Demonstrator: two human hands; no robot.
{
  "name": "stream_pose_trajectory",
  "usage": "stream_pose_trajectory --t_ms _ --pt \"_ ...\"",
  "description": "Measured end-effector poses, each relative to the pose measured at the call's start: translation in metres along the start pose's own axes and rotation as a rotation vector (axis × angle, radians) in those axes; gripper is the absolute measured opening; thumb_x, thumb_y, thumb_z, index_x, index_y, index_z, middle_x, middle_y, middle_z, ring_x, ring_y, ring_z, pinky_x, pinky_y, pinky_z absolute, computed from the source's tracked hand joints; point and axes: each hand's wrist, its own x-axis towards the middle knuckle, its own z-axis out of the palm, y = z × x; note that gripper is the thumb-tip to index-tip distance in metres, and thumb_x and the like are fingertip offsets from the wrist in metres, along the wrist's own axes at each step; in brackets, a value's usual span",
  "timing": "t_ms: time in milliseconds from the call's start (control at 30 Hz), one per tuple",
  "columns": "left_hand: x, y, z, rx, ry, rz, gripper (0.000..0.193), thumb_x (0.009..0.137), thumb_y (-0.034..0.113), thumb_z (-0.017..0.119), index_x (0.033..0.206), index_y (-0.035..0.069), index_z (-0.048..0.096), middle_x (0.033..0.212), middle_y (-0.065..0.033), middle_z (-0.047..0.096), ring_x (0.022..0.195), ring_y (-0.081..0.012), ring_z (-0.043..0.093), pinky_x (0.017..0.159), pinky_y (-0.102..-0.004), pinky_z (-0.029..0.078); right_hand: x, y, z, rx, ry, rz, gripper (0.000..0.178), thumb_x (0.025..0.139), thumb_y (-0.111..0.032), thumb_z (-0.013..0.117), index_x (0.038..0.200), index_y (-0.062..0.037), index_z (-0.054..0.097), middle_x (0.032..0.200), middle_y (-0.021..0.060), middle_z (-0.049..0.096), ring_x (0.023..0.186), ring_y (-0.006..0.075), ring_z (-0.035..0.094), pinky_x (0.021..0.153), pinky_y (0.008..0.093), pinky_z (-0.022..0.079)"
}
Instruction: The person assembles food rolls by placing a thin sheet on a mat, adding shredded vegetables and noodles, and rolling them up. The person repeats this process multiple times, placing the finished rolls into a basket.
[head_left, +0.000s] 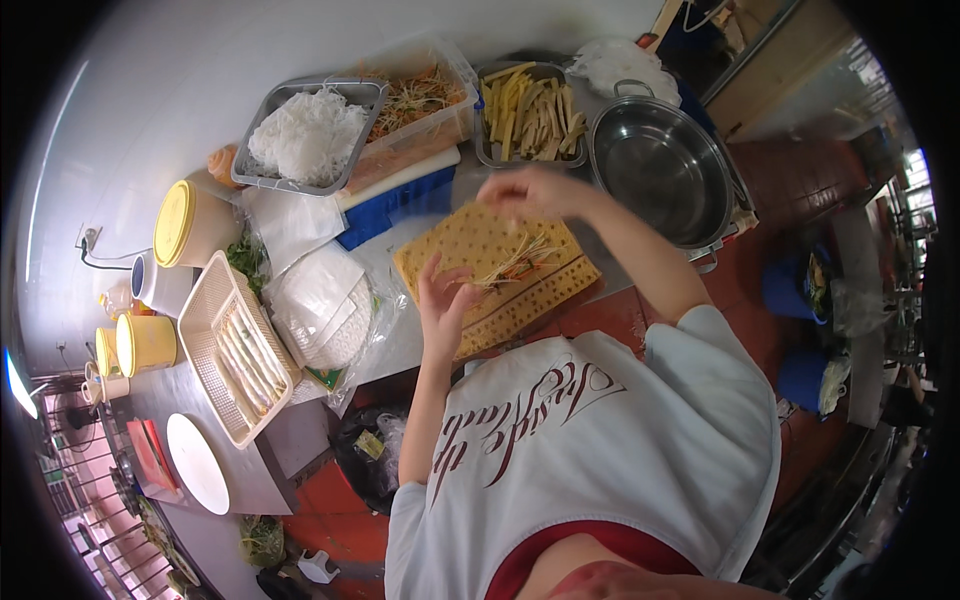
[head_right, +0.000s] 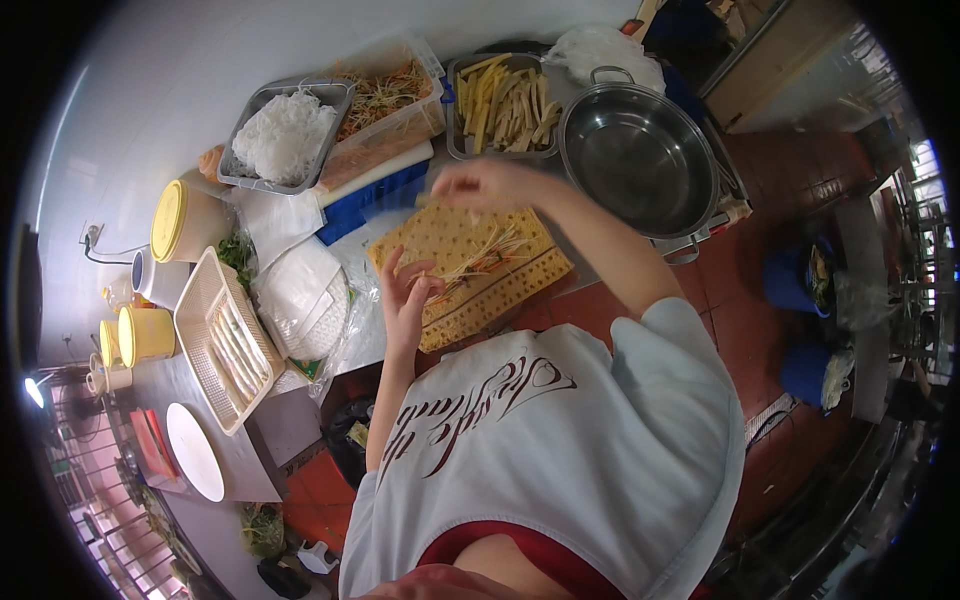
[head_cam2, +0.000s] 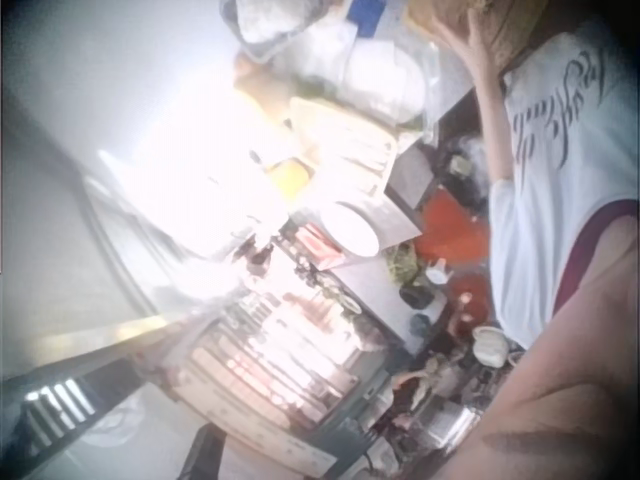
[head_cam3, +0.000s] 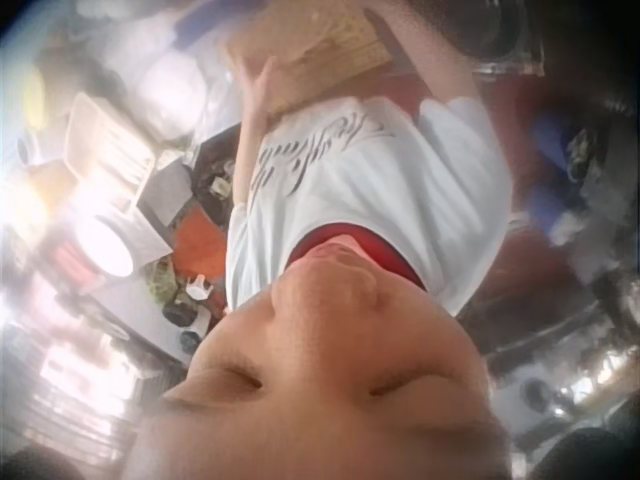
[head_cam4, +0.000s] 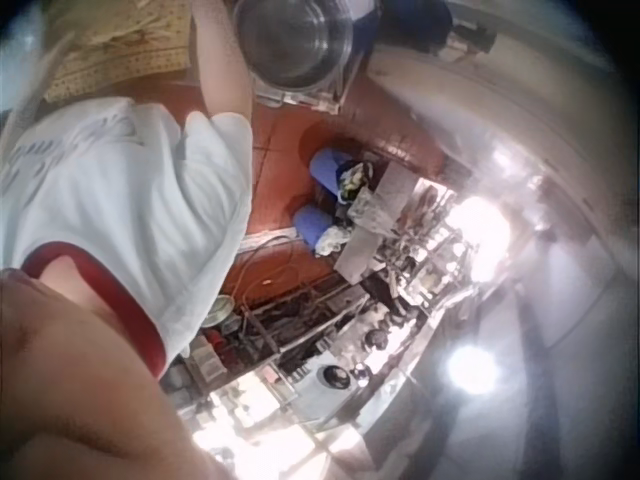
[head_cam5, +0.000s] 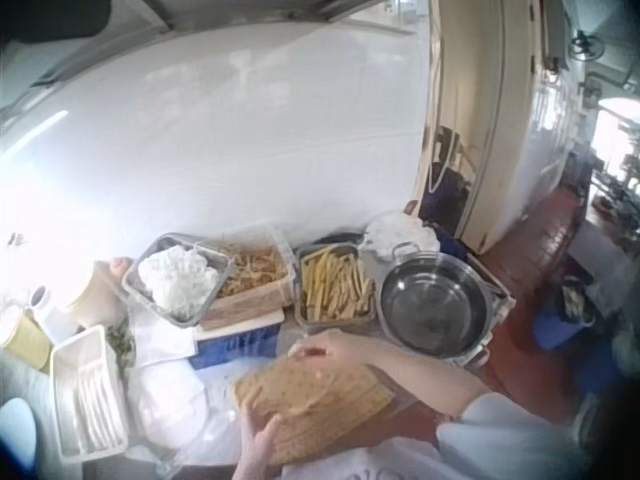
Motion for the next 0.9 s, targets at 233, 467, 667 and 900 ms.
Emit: stream_pose_trajectory --t_ms 233,467,667,900 --pt "0.004 -0.019 -0.034 0.203 -0.093 -0.296 0.022 0.085 0.006 0.066 0.104 -0.003 0.062 0.09 -0.0068 0.065 0.081 -0.016 0.065 0.069 -0.028 0.054 -0.021 0.024 0.083 -0.135 -0.216 -0.059 0.035 0.081 -0.017 0.063 0.116 -0.0146 0.06 0.074 0.006 0.06 0.067 0.0163 0.056 0.062 0.0315 0.044" --pt "-0.015 -0.032 -0.037 0.925 -0.097 0.299 0.008 0.075 0.004 0.073 0.081 0.003 0.067 0.074 -0.0058 0.063 0.069 -0.0204 0.062 0.061 -0.0303 0.05 -0.043 0.079 0.076 -0.434 -0.023 -0.048 0.029 0.076 -0.015 0.067 0.104 -0.0106 0.063 0.076 0.0057 0.058 0.077 0.0235 0.058 0.071 0.035 0.045" --pt "-0.019 -0.035 -0.039 1.22 -0.058 0.523 0.013 0.069 0.01 0.075 0.079 0.011 0.066 0.09 -0.0042 0.059 0.086 -0.0259 0.054 0.076 -0.0366 0.042 -0.043 0.076 0.07 -0.712 0.155 -0.288 0.018 0.075 -0.019 0.068 0.092 -0.0105 0.065 0.085 0.0065 0.058 0.092 0.0241 0.053 0.085 0.0359 0.042" --pt "-0.029 -0.039 -0.047 1.217 0.12 0.51 0.023 0.072 0.014 0.072 0.091 0.009 0.06 0.102 -0.0107 0.056 0.095 -0.0294 0.05 0.086 -0.0421 0.035 0.036 0.096 -0.079 -0.689 0.472 0.136 0.025 0.076 -0.026 0.069 0.093 -0.0074 0.068 0.096 0.0129 0.06 0.102 0.0292 0.055 0.084 0.0416 0.046"
